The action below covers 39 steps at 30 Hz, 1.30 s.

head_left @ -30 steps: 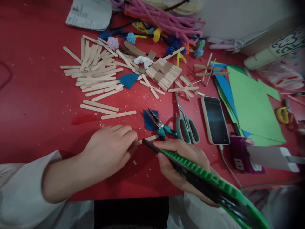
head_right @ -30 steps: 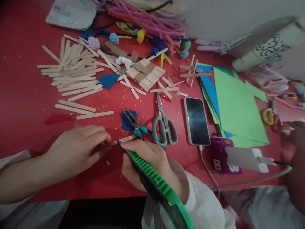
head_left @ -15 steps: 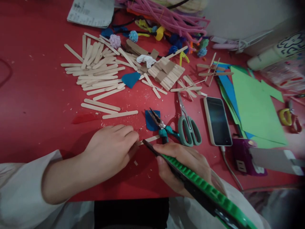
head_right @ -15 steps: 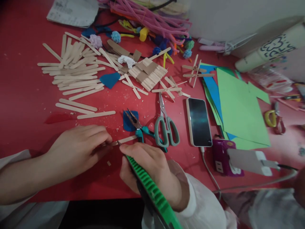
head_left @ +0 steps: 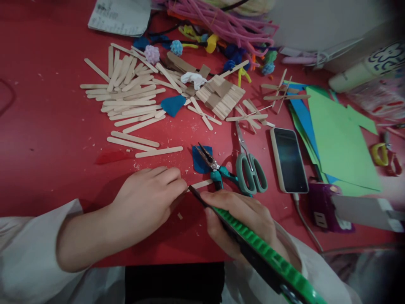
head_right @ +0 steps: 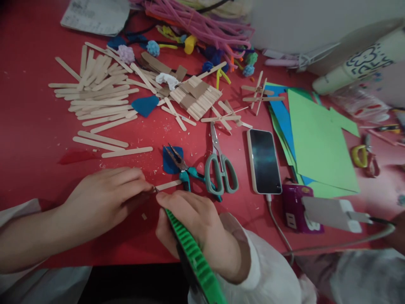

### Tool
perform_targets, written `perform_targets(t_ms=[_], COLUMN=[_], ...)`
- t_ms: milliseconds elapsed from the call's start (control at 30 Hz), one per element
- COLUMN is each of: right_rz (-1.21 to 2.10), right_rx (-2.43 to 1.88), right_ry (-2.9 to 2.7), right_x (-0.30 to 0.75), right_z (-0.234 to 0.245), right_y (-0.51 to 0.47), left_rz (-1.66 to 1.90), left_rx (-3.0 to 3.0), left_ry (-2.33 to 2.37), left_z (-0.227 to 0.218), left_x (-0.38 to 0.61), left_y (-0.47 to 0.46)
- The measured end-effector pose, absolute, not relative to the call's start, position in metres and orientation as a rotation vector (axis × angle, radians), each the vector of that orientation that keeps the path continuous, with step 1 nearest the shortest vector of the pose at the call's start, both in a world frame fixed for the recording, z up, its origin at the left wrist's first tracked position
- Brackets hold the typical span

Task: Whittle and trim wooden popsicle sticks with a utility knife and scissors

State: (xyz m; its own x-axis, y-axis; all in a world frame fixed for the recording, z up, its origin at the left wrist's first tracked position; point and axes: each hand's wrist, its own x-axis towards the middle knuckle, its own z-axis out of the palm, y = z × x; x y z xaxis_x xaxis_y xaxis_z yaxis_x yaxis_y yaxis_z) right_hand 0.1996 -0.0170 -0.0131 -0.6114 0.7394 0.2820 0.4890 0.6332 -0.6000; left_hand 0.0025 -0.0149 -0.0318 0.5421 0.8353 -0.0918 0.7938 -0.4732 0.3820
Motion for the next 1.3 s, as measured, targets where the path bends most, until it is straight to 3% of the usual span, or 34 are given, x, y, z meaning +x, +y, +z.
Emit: perform_targets(t_ms=[500, 900, 1300], right_rz=[0.795, 0.597, 0.626], right_rx=[-0.923, -1.074, -1.036], right_ry=[-2.374, -2.248, -2.234], right_x=[0.193, 0.205, 0.203], right_z=[-0.011, -0.015, -0.022], right_y=[-0.016, -0.021, -0.018], left_rz=[0.005, 0.205, 0.167], left_rx=[2.409, 2.484, 2.489], left_ry=[1.314, 1.315, 1.315], left_z=[-0.025, -0.033, -0.031], left_x=[0.006, 0.004, 0.004], left_y=[-0.015, -0.020, -0.017])
